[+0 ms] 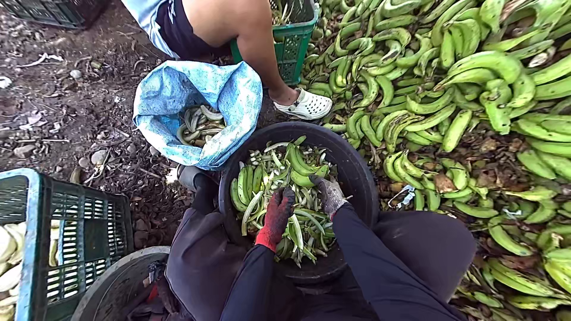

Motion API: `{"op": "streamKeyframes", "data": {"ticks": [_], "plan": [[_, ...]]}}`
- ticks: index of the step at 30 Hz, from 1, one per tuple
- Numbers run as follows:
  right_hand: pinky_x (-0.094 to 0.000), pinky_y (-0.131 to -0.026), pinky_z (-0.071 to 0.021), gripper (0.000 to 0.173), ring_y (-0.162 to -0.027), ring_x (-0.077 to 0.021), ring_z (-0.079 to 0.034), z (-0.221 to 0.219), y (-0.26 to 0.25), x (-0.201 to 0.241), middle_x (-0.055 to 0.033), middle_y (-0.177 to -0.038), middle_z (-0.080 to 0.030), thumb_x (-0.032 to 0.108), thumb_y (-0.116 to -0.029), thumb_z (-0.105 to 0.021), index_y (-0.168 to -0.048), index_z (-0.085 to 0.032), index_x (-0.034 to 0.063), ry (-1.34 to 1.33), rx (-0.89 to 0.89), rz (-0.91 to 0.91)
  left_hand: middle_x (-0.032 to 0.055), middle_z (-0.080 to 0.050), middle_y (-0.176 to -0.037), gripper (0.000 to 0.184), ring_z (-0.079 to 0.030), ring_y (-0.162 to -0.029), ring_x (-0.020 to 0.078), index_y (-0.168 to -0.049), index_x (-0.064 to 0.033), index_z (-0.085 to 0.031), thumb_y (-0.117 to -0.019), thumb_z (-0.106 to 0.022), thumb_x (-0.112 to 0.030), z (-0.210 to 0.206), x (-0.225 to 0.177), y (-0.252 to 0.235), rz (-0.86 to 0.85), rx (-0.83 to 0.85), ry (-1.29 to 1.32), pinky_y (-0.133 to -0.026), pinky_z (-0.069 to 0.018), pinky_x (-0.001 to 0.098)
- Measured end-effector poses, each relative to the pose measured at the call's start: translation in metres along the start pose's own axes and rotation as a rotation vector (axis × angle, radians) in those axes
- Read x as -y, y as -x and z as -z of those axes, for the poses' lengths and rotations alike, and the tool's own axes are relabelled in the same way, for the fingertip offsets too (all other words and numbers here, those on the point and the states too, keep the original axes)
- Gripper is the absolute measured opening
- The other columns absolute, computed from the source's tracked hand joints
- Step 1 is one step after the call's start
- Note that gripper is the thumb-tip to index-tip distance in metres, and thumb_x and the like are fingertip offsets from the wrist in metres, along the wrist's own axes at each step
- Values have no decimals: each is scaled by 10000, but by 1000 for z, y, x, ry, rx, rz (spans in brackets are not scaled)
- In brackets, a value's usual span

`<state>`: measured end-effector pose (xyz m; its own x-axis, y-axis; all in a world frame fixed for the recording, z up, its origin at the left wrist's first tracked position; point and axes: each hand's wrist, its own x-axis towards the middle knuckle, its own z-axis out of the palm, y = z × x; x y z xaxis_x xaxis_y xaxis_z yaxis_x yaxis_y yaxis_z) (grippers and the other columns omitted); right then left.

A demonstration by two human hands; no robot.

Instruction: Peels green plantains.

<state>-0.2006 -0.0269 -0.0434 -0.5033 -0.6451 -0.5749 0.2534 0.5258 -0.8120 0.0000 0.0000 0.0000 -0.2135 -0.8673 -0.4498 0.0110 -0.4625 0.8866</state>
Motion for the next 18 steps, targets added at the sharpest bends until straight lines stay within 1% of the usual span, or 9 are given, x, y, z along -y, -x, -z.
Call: {"op": "streamKeyframes", "data": {"ticks": [1, 2, 4, 7, 9, 11, 12, 14, 18], "plan": [[-468, -982, -548, 822, -1223, -220, -606, 5, 9, 11, -115, -1351, -617, 303, -778, -866, -1470, -472, 95, 27, 2, 100, 82, -648, -935, 481, -633, -731, 183, -1364, -89, -578, -1036, -553, -440, 0, 1, 1, -59, 0, -15, -648, -577, 364], [-445, -971, -560, 793, -1196, -207, -624, 11, 18, 23, -109, -1323, -635, 310, -784, -863, -1450, -492, 91, 45, 6, 189, 77, -653, -941, 478, -631, -754, 176, -1369, -88, -578, -1039, -552, -433, -1, 1, 1, -117, 1, -16, -672, -571, 362], [-432, -928, -580, 693, -1112, -200, -661, 31, 39, 55, -98, -1243, -675, 315, -815, -848, -1399, -547, 94, 53, 26, 334, 86, -684, -1095, 504, -664, -913, 169, -1446, -99, -535, -1041, -549, -398, -1, -3, 5, -187, 32, -17, -812, -581, 369], [-435, -963, -586, 643, -1139, -217, -667, 62, 56, 91, -75, -1296, -663, 313, -932, -745, -1493, -475, 152, -130, 93, 479, 109, -656, -1260, 531, -652, -1088, 172, -1494, -74, -484, -1043, -538, -351, -6, -10, 15, -287, 114, -17, -950, -562, 383], [-478, -957, -584, 611, -1141, -259, -670, 69, 52, 90, -101, -1298, -655, 379, -1010, -628, -1532, -386, 173, -414, 138, 397, 109, -629, -1328, 557, -627, -1137, 157, -1496, -87, -493, -1042, -518, -407, -14, -11, 21, -361, 174, -135, -980, -533, 371], [-513, -904, -597, 557, -1055, -283, -697, 67, 39, 75, -118, -1216, -676, 443, -998, -617, -1467, -455, 189, -649, 138, 226, 111, -641, -1321, 606, -627, -1180, 186, -1462, -129, -554, -1016, -492, -535, -19, -9, 23, -421, 188, -388, -1020, -529, 422], [-500, -854, -604, 527, -983, -268, -703, 62, 36, 67, -114, -1149, -685, 473, -983, -622, -1406, -508, 179, -675, 107, 157, 101, -664, -1266, 613, -637, -1156, 204, -1422, -160, -600, -1000, -470, -587, -21, -7, 23, -437, 176, -535, -1009, -531, 459], [-463, -776, -611, 540, -878, -249, -698, 52, 43, 54, -117, -1074, -679, 506, -961, -644, -1362, -544, 159, -643, 28, 85, 88, -699, -1177, 553, -663, -1103, 222, -1326, -186, -673, -994, -469, -578, -26, -5, 25, -433, 158, -734, -976, -538, 485], [-395, -677, -597, 501, -751, -204, -664, 48, 55, 34, -92, -937, -656, 529, -978, -611, -1275, -559, 130, -658, -50, -5, 86, -710, -1180, 477, -665, -1127, 228, -1273, -169, -697, -999, -505, -510, -36, -4, 27, -346, 228, -870, -1003, -524, 485]]}}
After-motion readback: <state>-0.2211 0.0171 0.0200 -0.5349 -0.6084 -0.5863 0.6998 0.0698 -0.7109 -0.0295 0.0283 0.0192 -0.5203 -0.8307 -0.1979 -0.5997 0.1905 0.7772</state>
